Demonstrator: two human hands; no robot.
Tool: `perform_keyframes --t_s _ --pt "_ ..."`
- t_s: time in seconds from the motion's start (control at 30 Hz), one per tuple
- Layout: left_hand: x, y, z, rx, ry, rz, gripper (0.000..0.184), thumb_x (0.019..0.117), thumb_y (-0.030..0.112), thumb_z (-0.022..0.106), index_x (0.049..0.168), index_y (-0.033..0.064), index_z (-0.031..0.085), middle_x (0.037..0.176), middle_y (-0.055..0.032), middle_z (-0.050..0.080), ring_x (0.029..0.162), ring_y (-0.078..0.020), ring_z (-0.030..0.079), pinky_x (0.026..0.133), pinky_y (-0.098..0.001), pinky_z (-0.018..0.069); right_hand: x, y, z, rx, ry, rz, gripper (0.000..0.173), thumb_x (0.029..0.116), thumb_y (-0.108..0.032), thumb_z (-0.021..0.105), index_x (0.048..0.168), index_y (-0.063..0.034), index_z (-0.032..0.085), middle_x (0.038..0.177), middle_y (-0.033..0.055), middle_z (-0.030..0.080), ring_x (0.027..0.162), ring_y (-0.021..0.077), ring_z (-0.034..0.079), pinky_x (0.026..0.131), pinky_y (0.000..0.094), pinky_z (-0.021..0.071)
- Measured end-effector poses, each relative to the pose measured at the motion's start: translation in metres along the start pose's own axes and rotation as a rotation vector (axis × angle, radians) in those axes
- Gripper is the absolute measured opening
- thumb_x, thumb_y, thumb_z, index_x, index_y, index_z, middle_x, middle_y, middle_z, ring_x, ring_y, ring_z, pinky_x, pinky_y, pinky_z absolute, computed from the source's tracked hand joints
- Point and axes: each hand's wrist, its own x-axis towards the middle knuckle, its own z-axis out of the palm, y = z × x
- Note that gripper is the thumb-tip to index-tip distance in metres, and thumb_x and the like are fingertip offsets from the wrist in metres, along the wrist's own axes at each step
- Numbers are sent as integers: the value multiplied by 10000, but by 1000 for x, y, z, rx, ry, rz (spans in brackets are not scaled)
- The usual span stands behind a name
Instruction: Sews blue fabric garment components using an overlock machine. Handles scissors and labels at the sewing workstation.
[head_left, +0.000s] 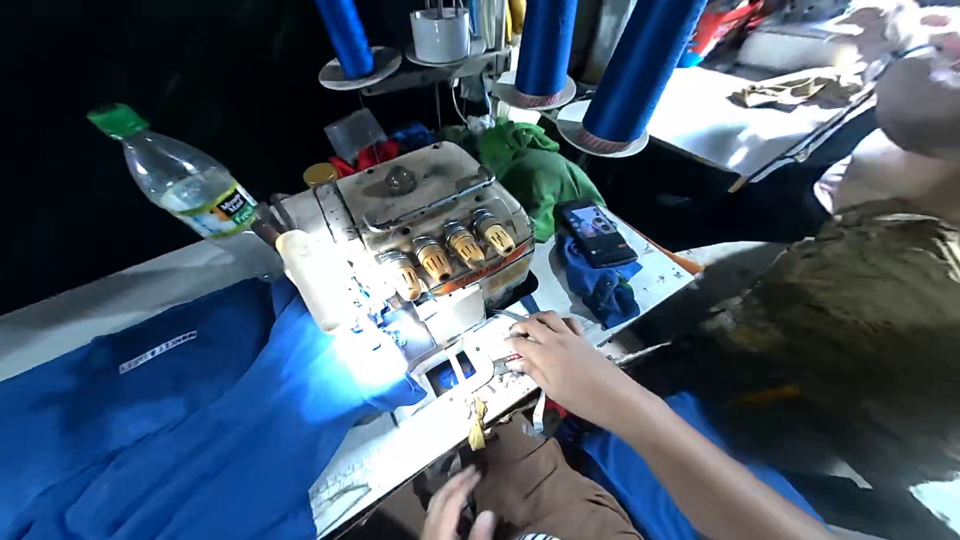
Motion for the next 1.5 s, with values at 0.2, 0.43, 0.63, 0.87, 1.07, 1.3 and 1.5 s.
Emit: perform_keyframes --t_s 0.2,0.43,0.63,0.87,1.07,1.3,1.5 --pt "88 -12 59 -65 -392 -442 810 942 503 677 1506 -12 410 1516 -189 479 1417 -229 452 1186 -395 361 18 16 -17 -43 -252 -233 265 999 -295 657 1169 -109 740 1087 99 671 1101 287 620 935 504 496" --pt "89 -30 99 -367 -352 -262 227 983 201 658 1102 19 722 1003 -24 721 920 -34 654 870 -244 539 24 15 -34 -83 -358 -257 176 967 -242 684 1036 -91 742 1047 74 674 1073 258 617 957 471 472" --pt "38 0 36 -476 -419 -417 202 1076 86 435 1205 -49 512 988 -89 759 910 -158 748 879 -359 606 10 25 -58 221 -387 -75 221 969 -181 687 1148 -53 683 1161 110 622 1014 216 642 900 407 547" --pt "31 21 -11 -497 -349 -289 185 930 118 717 1099 44 726 936 27 724 829 -37 675 767 -229 580 -55 7 -42 823 -426 3 305 1052 -306 561 1335 -208 616 1018 -63 698 840 25 657 741 220 583" --pt "15 45 -45 -806 -639 -246 165 925 136 737 1080 174 696 918 90 722 785 -3 689 717 -191 593 -124 -14 -6 1287 -868 69 372 1106 -406 404 1203 -154 661 840 -86 597 674 -66 516 600 125 447" --pt "12 43 -56 -622 -695 -208 273 971 106 674 1239 68 713 1233 14 675 927 16 649 806 -166 563 -133 -46 6 1627 -1055 327 345 1062 -522 455 1069 -253 671 766 -142 571 567 -83 488 482 96 412" --pt "4 45 -54 -630 -643 -201 333 967 134 688 1294 71 686 1312 -10 638 848 41 616 714 -130 533 -121 -60 5 1564 -1179 495 319 1038 -494 453 949 -261 652 726 -124 547 513 -45 469 439 123 404"
